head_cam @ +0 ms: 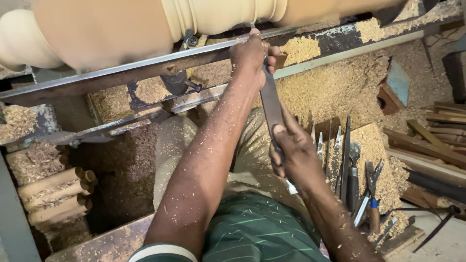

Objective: The person shapes a spinning wooden piece on a lathe using various chisels, picking them up one at a time from a nearby surface and applying them to the wood to carve details.

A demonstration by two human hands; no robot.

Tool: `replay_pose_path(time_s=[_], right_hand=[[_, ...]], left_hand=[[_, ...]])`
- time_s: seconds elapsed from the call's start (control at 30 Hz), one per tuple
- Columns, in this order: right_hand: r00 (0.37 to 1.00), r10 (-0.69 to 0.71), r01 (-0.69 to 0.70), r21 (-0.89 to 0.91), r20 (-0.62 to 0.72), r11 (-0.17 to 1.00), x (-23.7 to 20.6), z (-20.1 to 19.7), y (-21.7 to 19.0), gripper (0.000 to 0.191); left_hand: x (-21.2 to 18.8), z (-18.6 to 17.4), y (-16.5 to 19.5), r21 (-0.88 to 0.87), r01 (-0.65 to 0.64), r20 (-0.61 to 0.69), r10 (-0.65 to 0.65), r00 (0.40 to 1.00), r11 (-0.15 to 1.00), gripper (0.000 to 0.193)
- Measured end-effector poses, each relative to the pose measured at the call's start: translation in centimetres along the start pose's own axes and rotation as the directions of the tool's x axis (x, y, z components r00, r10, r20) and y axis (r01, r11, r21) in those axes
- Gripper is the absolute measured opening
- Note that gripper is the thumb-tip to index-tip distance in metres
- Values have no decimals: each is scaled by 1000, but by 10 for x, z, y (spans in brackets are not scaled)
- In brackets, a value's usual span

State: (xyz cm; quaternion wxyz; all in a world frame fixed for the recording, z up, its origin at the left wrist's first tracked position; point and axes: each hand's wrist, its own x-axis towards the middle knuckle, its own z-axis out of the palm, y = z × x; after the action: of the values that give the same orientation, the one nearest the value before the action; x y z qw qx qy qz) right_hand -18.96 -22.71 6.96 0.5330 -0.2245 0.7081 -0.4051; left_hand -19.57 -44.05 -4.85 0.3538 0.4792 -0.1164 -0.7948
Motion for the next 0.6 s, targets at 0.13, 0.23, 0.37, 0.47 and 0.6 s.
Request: replay_pose_path(time_s=[0.13, 0.23, 0.37, 0.47, 0.6], right_hand=[[999, -34, 33, -56, -17, 998, 0, 11, 5, 62], [996, -87, 87, -15, 12, 996, 0, 13, 7, 62], [996, -84, 84, -6, 21, 996, 2, 13, 7, 63], [996, -92, 92, -11, 18, 996, 4, 14, 8, 63], [996, -86, 87, -37, 16, 996, 5, 12, 6, 64]], left_hand=[[-1, -6, 4, 23, -19, 53, 18, 998, 1000, 39], [-2, -5, 8, 56, -1, 36, -1, 999, 998, 38], [0, -6, 8, 30, 0, 54, -2, 999, 1000, 37], [6, -8, 6, 25, -13, 58, 12, 998, 1000, 35], [14, -10, 5, -13, 15, 64, -14, 998, 1000, 36]])
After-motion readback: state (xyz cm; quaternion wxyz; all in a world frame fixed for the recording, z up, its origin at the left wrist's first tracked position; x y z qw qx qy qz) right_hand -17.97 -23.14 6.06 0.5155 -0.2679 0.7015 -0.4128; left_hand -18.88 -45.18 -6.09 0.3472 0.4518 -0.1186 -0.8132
